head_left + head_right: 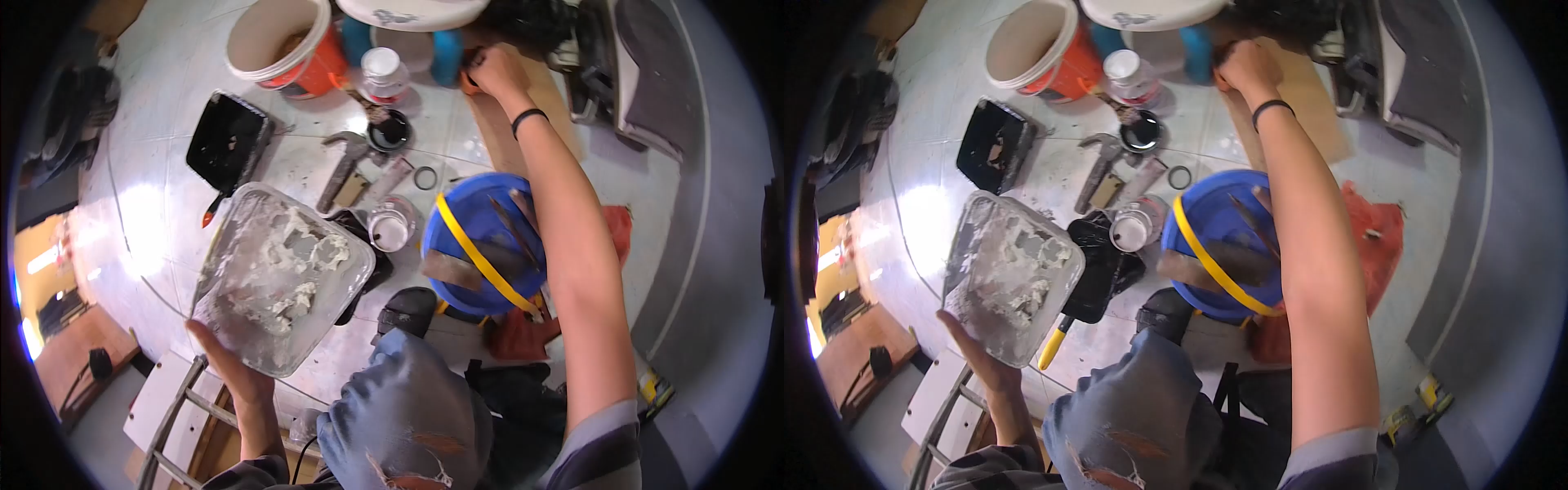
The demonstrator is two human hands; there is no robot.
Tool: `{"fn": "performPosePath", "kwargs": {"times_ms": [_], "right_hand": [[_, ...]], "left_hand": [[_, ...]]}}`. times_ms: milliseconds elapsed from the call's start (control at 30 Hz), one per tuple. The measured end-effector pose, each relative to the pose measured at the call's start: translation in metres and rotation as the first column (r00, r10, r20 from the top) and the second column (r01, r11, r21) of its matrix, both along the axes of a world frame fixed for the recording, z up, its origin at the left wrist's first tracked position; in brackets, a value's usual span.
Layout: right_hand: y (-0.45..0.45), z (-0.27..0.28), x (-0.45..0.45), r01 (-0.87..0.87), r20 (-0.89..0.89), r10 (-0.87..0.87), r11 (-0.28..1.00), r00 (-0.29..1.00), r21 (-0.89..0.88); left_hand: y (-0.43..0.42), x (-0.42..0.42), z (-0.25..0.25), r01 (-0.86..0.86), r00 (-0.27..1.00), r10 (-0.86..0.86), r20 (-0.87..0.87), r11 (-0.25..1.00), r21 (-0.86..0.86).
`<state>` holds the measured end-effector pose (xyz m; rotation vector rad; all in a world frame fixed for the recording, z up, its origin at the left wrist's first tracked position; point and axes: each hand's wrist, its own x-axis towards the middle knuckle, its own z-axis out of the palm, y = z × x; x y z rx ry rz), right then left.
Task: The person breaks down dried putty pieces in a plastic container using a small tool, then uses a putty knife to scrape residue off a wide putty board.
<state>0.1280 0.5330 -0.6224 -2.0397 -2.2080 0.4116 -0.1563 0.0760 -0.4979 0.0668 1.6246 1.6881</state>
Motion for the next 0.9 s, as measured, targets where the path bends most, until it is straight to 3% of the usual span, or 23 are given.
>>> {"fn": "performPosePath", "kwargs": {"times_ms": [33, 100, 133, 167, 233, 267, 300, 333, 367, 433, 467, 567, 600, 700, 767, 833, 900], "right_hand": [[0.013, -0.011, 0.014, -0.046, -0.052, 0.043, 0.998, 0.998, -0.040], [0.005, -0.012, 0.029, -0.023, -0.200, 0.063, 0.980, 0.978, 0.196], [0.003, 0.008, 0.045, -0.051, -0.296, 0.100, 0.984, 0.950, 0.171], [0.000, 0.030, 0.062, -0.082, -0.399, 0.136, 0.985, 0.907, 0.148], [-0.047, 0.088, 0.093, 0.059, -0.712, 0.030, 0.993, 0.702, 0.101], [-0.089, 0.135, 0.108, 0.186, -0.766, -0.103, 0.982, 0.634, 0.022], [-0.107, 0.138, 0.146, 0.244, -0.808, -0.022, 0.958, 0.589, 0.153], [-0.152, 0.172, 0.163, 0.394, -0.829, -0.120, 0.910, 0.547, 0.129], [-0.190, 0.185, 0.198, 0.491, -0.869, -0.098, 0.853, 0.485, 0.178], [-0.279, 0.205, 0.265, 0.644, -0.865, -0.133, 0.723, 0.484, 0.249], [-0.317, 0.210, 0.279, 0.750, -0.878, -0.156, 0.599, 0.452, 0.280], [-0.428, 0.208, 0.305, 0.923, -0.898, -0.270, 0.266, 0.347, 0.277], [-0.454, 0.201, 0.313, 0.937, -0.897, -0.296, 0.226, 0.327, 0.267], [-0.531, 0.175, 0.321, 0.977, -0.916, -0.344, 0.015, 0.205, 0.213], [-0.558, 0.150, 0.314, 0.984, -0.825, -0.551, -0.043, 0.124, 0.176], [-0.582, 0.115, 0.299, 0.973, -0.588, -0.793, 0.025, 0.158, 0.228], [-0.607, 0.085, 0.275, 0.977, -0.263, -0.953, 0.099, 0.148, 0.191]], "left_hand": [[0.004, 0.002, 0.005, -0.017, 0.999, 0.017, 0.032, 1.000, -0.009], [0.027, 0.017, 0.023, -0.127, 0.986, 0.128, 0.107, 0.992, -0.019], [0.040, 0.029, 0.034, -0.131, 0.990, 0.132, 0.042, 0.991, -0.031], [0.046, 0.035, 0.033, -0.063, 0.997, 0.061, -0.041, 0.997, -0.034], [0.066, 0.086, 0.047, 0.099, 0.975, -0.114, -0.192, 0.992, -0.084], [0.071, 0.092, 0.041, 0.393, 0.898, -0.382, -0.218, 0.920, 0.005], [0.082, 0.104, 0.038, 0.635, 0.760, -0.598, -0.254, 0.766, 0.097], [0.094, 0.115, 0.034, 0.817, 0.576, -0.757, -0.306, 0.545, 0.190], [0.119, 0.138, 0.033, 0.916, 0.378, -0.850, -0.367, 0.288, 0.278], [0.142, 0.188, 0.028, 0.901, 0.066, -0.942, -0.328, -0.085, 0.425], [0.152, 0.215, 0.026, 0.855, -0.087, -0.942, -0.324, -0.238, 0.462], [0.143, 0.303, 0.010, 0.771, -0.375, -0.875, -0.305, -0.477, 0.422], [0.137, 0.332, -0.002, 0.725, -0.495, -0.826, -0.270, -0.564, 0.397], [0.080, 0.403, -0.073, 0.702, -0.625, -0.768, -0.138, -0.631, 0.332], [0.032, 0.442, -0.138, 0.731, -0.610, -0.789, -0.071, -0.595, 0.335], [-0.004, 0.455, -0.192, 0.726, -0.633, -0.774, -0.019, -0.602, 0.332], [-0.034, 0.469, -0.237, 0.780, -0.584, -0.799, -0.144, -0.601, 0.175]]}}
